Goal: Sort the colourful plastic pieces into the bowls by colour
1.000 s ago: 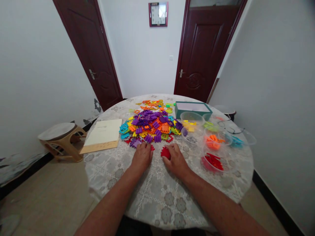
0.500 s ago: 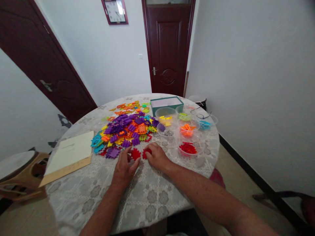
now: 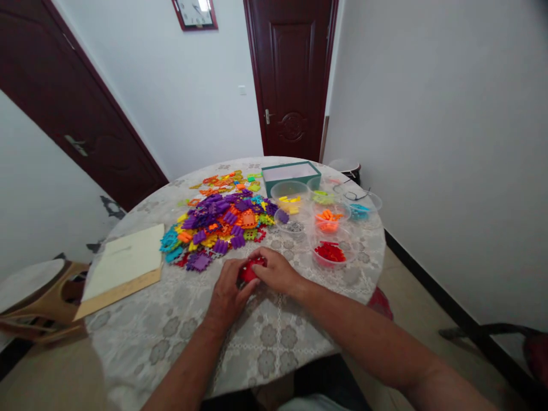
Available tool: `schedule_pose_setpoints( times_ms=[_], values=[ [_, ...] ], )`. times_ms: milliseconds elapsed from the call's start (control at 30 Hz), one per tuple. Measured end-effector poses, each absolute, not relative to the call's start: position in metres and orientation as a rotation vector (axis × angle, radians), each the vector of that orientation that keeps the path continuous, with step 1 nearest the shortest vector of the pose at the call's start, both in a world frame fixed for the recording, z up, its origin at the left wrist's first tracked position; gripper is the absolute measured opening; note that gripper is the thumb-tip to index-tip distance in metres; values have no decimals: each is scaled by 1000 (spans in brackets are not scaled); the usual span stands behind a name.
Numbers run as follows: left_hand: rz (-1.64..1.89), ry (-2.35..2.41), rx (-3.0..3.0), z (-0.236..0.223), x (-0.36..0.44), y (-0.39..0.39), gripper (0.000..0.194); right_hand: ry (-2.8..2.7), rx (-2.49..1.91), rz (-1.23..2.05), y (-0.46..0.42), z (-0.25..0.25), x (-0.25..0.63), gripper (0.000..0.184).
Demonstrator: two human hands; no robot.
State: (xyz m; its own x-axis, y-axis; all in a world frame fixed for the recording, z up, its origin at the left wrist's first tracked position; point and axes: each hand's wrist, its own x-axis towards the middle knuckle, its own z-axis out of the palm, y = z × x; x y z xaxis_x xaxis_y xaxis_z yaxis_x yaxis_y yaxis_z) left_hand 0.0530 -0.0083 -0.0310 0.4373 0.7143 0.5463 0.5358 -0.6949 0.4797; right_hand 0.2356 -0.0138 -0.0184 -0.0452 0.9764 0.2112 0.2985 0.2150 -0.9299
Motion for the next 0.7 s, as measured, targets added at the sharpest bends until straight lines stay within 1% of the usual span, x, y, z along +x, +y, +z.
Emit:
schedule_pose_setpoints(
  times_ms=[100,167,233,300,367,467,567,633,700],
  values=[
    [1137,1083,2417,-29,52,-13,32,-1698,-1199,577,-31,8,256,28],
    [1215,1133,2405,-30,50,-14,24,-1734,-1182,308,-44,28,280,28],
    [1318,1218,2405,-32,47,-10,16,-1696,-1262,20,-54,43,312,28],
    [1432,1317,2384,-34,43,-5,13,-1652,-1371,-209,-58,48,345,30],
    [1547,1424,2338,-36,37,1,12,-1646,-1482,-359,-58,45,375,31],
    [1667,1587,2266,-35,27,9,14,-1693,-1586,-475,-54,34,399,33],
    [1711,1710,2191,-33,18,14,17,-1704,-1589,-527,-55,29,387,32],
    [1723,1766,2136,-33,14,16,19,-1745,-1525,-463,-58,30,358,30],
    [1728,1806,2096,-34,11,17,23,-1864,-1428,-299,-58,27,320,29]
  ],
)
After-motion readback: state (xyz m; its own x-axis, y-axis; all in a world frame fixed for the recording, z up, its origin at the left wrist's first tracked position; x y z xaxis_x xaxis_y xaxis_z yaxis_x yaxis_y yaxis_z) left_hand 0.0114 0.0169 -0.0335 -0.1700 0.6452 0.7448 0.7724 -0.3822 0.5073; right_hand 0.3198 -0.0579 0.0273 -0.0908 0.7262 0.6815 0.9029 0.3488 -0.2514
